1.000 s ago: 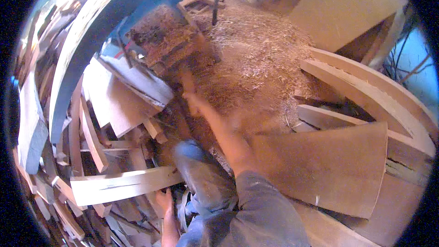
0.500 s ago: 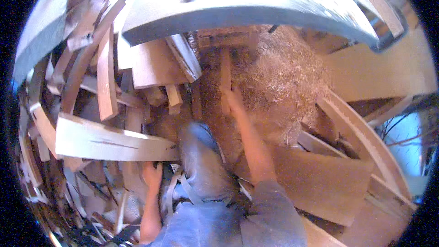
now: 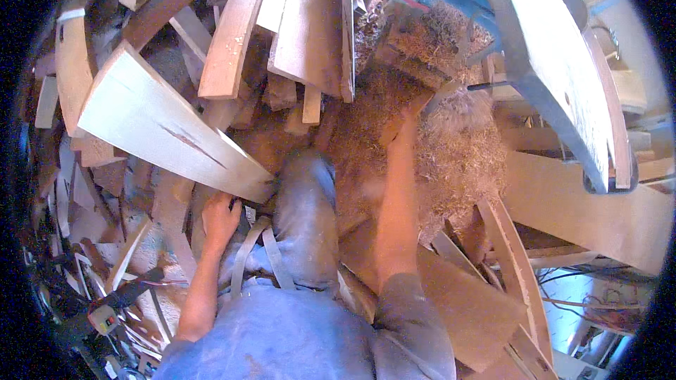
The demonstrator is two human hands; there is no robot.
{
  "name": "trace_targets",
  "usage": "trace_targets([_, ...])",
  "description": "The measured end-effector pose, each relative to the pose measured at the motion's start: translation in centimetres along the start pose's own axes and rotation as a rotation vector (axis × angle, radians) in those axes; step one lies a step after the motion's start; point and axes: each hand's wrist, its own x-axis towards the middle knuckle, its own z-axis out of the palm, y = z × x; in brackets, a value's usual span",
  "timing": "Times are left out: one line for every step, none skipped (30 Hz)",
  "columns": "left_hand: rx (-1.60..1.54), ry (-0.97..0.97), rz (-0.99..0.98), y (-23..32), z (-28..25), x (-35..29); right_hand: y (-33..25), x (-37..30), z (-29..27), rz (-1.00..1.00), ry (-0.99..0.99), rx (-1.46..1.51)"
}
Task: The person uses a table saw to cut and trim wooden planks in a workshop. They feed the wood through the saw blade, inspect the cut edges, and stack the finished pieces. The person also clears sawdust from the machine's surface.
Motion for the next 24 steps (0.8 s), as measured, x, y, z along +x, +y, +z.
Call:
trace_targets([0.014,-0.024,-0.037,-0.1,-0.1,-0.4,1.0,-3.5,1.3,0.005,-0.021,-0.055])
trace_targets([0.022,-0.045,-0.061,0.0,0.0,-0.5,1.5,-7.9,3.1,-0.005,-0.039,-0.107])
trace_targets([0.041,-0.038,-0.065,-0.3,-0.2,-0.9,2.6,-9.5,2.6,0.125,-0.036,-0.133])
trace_targets([0.058,-0.03,-0.062,-0.6,-0.2,-1.0,3.3,-10.7,2.0,0.249,-0.029,-0.155])
trace_targets([0.079,-0.02,-0.06,-0.8,-0.2,-0.9,3.8,-12.0,2.4,0.263,-0.052,-0.236])
trace_targets([0.058,-0.026,-0.059,-0.7,-0.4,-0.9,4.0,-13.7,2.7,0.277,-0.065,-0.312])
trace_targets([0.039,-0.032,-0.061,-0.4,-0.7,-0.8,4.2,-14.5,3.0,0.293,-0.081,-0.388])
trace_targets([0.022,-0.037,-0.067,-0.4,-0.8,-0.7,4.4,-13.6,3.1,0.352,-0.083,-0.357])
trace_targets([0.025,-0.034,-0.064,-0.6,-0.6,-0.9,3.7,-12.1,2.8,0.403,-0.074,-0.326])
trace_targets([0.028,-0.033,-0.063,-0.9,-0.3,-1.1,2.9,-10.5,2.2,0.456,-0.062,-0.295])
trace_targets([0.031,-0.022,-0.058,-1.1,-0.1,-0.9,1.8,-8.2,2.1,0.393,-0.055,-0.329])
trace_targets([0.02,-0.041,-0.058,-0.9,-0.2,-0.7,0.7,-5.8,1.4,0.329,-0.039,-0.362])
trace_targets([0.015,-0.055,-0.071,-0.5,-0.7,-0.6,0.5,-4.3,0.7,0.276,-0.035,-0.399])
trace_targets([0.006,-0.057,-0.087,-0.2,-1.1,-0.3,0.2,-3.4,0.1,0.19,-0.01,-0.446])
trace_targets([-0.014,-0.041,-0.088,-0.1,-1.4,-0.3,0.1,-2.8,-0.6,0.104,0.015,-0.495])
trace_targets([-0.035,-0.022,-0.08,0.3,-1.4,-0.1,0.4,-2.2,-0.9,0.047,0.037,-0.458])
trace_targets([-0.059,-0.004,-0.069,0.5,-1.3,0.1,0.5,-1.9,-1.6,-0.011,0.065,-0.419])
trace_targets([-0.046,-0.001,-0.074,0.6,-1.0,0.5,1.5,-1.7,-1.7,-0.031,0.089,-0.31])
trace_targets([-0.021,-0.009,-0.091,0.4,-0.7,0.2,3.0,-2.6,-1.4,-0.031,0.114,-0.201])
trace_targets([0.002,-0.019,-0.104,0.3,-0.5,-0.2,4.0,-3.7,-1.4,0.034,0.1,-0.22])
trace_targets([-0.007,-0.02,-0.114,-0.1,-0.6,-0.8,5.3,-5.8,0.0,0.109,0.083,-0.236])
trace_targets([-0.017,-0.009,-0.12,-0.5,-0.9,-1.0,5.9,-7.9,2.0,0.176,0.058,-0.248])
trace_targets([-0.025,0.005,-0.126,-0.9,-1.2,-1.1,6.3,-10.1,3.6,0.194,0.01,-0.361])
trace_targets([-0.034,0.01,-0.114,-1.1,-1.0,-1.1,6.0,-12.2,4.2,0.2,-0.027,-0.47])
